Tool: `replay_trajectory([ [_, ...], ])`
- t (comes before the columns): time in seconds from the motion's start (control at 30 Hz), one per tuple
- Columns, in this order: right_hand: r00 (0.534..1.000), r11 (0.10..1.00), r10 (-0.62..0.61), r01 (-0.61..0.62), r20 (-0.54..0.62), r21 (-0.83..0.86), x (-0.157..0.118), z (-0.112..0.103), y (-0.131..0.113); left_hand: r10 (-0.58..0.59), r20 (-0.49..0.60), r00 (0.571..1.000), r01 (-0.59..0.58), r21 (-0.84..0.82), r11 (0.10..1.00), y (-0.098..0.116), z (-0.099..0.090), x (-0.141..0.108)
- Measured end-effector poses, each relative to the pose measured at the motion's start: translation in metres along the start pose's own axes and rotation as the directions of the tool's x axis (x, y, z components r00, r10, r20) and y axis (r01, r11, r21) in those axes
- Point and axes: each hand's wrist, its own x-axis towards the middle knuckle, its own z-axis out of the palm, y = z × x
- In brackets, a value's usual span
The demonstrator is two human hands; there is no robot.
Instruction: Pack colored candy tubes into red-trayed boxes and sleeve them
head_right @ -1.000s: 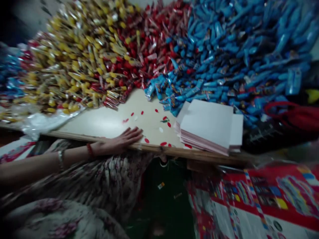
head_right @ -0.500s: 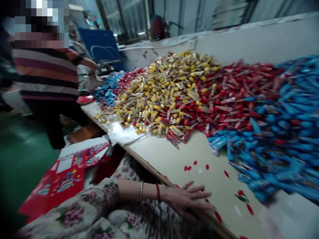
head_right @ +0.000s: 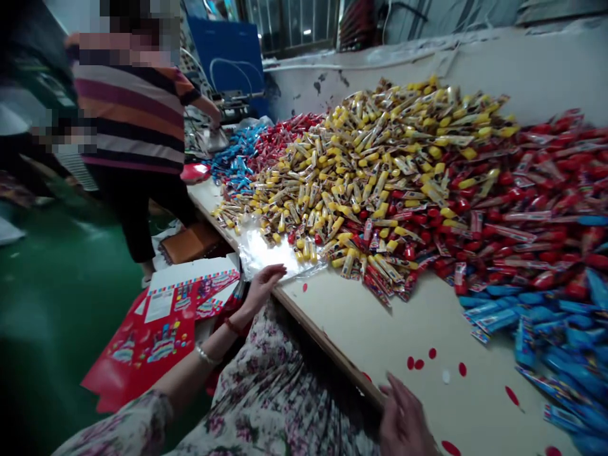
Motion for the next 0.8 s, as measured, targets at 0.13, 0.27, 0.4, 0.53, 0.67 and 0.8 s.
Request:
replay_trajectory([
  [0.13,0.983,0.979,-0.169,0.16,0.068,0.127,0.043,0.043,-0.02,-0.185,-0.061,0.981,0.16,-0.291,0.943,-0.002,-0.018,-0.009],
  [0.27,0.985,0.984,-0.048,0.018,0.166,0.178,0.077,0.093,-0.03,-0.148,-0.034,0.988,0.145,-0.092,0.985,-0.011,-0.011,-0.009],
  [0.4,0.864,0.989,-0.147,0.139,0.481,0.054,0.103,0.159,-0.059,-0.082,0.037,0.996,0.075,0.162,0.984,-0.013,0.012,-0.005],
  [0.53,0.787,0.951,-0.132,0.271,0.603,-0.146,0.112,0.208,-0.085,0.041,0.125,0.991,-0.08,0.322,0.943,-0.015,0.012,-0.007],
  [0.67,0.758,0.953,-0.15,0.281,0.634,-0.111,0.112,0.22,-0.081,0.145,-0.034,0.989,-0.083,0.686,0.722,-0.012,-0.046,-0.003],
  [0.8,0.693,0.968,-0.186,0.25,0.696,0.01,0.101,0.196,-0.072,0.173,-0.349,0.921,0.183,0.78,0.599,0.006,-0.142,0.01],
])
